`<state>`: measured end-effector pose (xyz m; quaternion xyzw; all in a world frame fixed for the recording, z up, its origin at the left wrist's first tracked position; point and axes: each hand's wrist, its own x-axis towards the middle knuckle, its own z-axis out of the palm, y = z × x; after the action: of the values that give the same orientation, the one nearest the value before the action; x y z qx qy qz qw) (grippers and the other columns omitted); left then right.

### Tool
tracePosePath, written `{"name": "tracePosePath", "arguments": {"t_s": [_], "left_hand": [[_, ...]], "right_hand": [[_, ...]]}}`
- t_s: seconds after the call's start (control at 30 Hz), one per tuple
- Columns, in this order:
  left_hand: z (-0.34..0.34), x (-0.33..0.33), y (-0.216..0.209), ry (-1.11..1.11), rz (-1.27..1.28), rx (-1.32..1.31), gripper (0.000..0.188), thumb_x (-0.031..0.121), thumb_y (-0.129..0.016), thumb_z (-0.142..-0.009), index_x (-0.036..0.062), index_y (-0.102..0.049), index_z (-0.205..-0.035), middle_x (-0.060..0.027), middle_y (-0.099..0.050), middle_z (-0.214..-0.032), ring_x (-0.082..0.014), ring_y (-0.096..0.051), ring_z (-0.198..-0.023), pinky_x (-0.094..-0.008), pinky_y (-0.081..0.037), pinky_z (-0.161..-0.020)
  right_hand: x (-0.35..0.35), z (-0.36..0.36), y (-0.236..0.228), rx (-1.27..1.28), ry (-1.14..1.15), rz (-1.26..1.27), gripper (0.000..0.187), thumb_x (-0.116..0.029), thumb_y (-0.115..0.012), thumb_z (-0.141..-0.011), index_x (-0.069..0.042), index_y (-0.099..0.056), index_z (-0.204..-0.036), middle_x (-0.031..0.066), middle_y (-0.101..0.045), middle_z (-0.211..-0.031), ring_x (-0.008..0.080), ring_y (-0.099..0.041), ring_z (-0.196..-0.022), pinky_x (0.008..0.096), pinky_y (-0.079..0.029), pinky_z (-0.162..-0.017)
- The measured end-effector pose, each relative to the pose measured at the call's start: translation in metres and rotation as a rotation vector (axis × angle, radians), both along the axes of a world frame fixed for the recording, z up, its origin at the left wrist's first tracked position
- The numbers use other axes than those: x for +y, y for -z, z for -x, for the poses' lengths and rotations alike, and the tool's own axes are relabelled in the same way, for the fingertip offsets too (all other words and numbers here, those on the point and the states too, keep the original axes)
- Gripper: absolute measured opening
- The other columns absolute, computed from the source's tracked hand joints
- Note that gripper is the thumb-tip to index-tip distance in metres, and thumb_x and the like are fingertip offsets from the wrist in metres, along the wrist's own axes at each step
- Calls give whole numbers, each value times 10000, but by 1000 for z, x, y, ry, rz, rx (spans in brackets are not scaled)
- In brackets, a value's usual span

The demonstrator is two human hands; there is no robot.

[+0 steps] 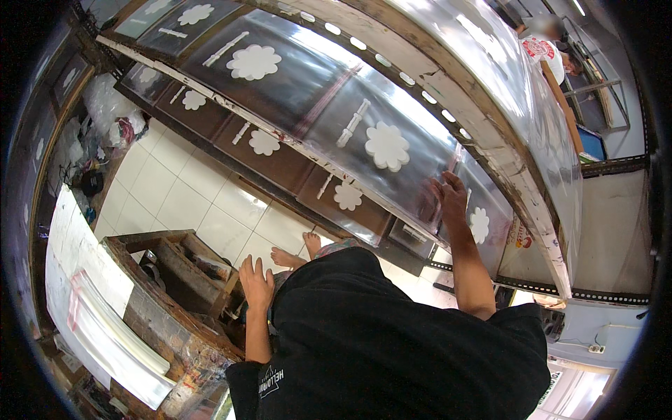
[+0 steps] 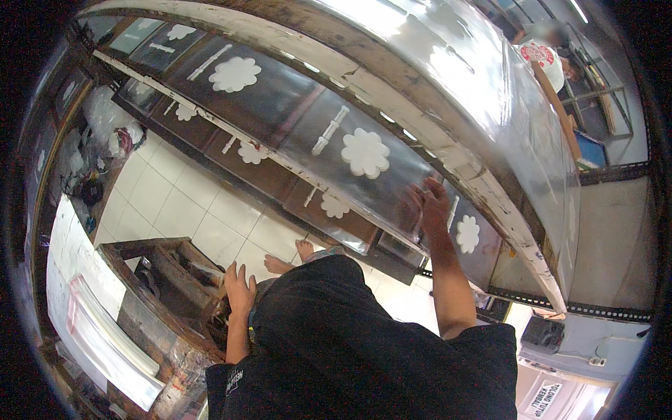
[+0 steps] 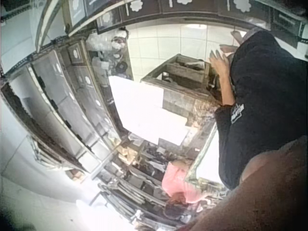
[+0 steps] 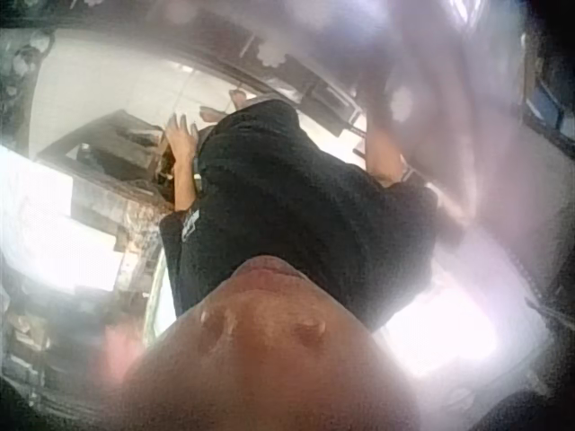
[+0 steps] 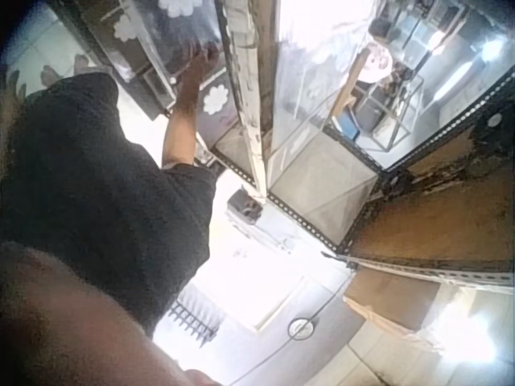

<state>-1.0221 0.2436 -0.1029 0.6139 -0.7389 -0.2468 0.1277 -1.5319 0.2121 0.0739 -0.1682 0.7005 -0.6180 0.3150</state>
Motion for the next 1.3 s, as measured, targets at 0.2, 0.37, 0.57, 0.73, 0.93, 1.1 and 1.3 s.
{"name": "tracePosePath", "arguments": {"t_s": [0.2, 0.37, 0.57, 0.73, 0.93, 1.1, 1.3], "left_hand": [[-15, 22, 22, -35, -77, 10, 431, 155, -664, -864, -67, -606, -1228, -283, -488, -1370, -439, -444, -1280, -511, -355, -1099], [-23, 31, 39, -39, -154, -38, 452, 159, -673, -871, -50, -591, -1264, -291, -467, -1416, -459, -443, -1303, -510, -355, -1107], [-23, 34, 53, -45, -124, -6, 426, 173, -658, -873, -63, -609, -1224, -284, -496, -1362, -443, -452, -1272, -516, -363, -1092], [-21, 33, 51, -41, -153, -6, 417, 177, -643, -890, -57, -602, -1232, -274, -485, -1381, -445, -445, -1280, -519, -362, -1096], [-22, 36, 55, -59, -177, -3, 409, 177, -642, -890, -47, -608, -1230, -266, -492, -1379, -440, -449, -1279, -516, -379, -1087], [-25, 38, 62, -76, -196, -11, 400, 178, -644, -887, -47, -612, -1217, -262, -503, -1373, -433, -466, -1265, -509, -390, -1078], [-23, 41, 63, -128, -250, 8, 399, 161, -634, -909, -57, -604, -1242, -285, -478, -1406, -445, -454, -1293, -498, -385, -1089]], "right_hand": [[5, 15, 16, 61, -8, -22, 395, 82, -422, -901, 19, -485, -1285, 162, -547, -1222, 314, -667, -1062, 392, -593, -893], [20, 39, 36, 301, -45, -148, 316, -20, -548, -901, 25, -575, -1212, 153, -616, -1123, 277, -667, -1020, 354, -577, -808], [27, 52, 40, 1166, -122, -489, 347, -115, -669, -818, -66, -680, -1162, 226, -624, -1208, 352, -610, -1119, 455, -474, -971], [23, 27, 27, 1441, -122, -635, 284, -137, -657, -811, -147, -719, -1089, 185, -648, -1201, 352, -580, -1170, 475, -379, -1082], [20, 21, 13, 1182, -353, -644, 186, -150, -600, -853, -103, -728, -980, 132, -695, -1126, 319, -609, -1139, 463, -417, -1046], [17, 28, 13, 1214, -376, -668, 192, -155, -601, -852, -48, -722, -955, 178, -700, -1073, 352, -649, -1051, 472, -462, -992], [11, 40, 9, 1291, -375, -621, 203, -147, -621, -848, -27, -712, -984, 206, -697, -1053, 370, -661, -1010, 473, -486, -955]]}}
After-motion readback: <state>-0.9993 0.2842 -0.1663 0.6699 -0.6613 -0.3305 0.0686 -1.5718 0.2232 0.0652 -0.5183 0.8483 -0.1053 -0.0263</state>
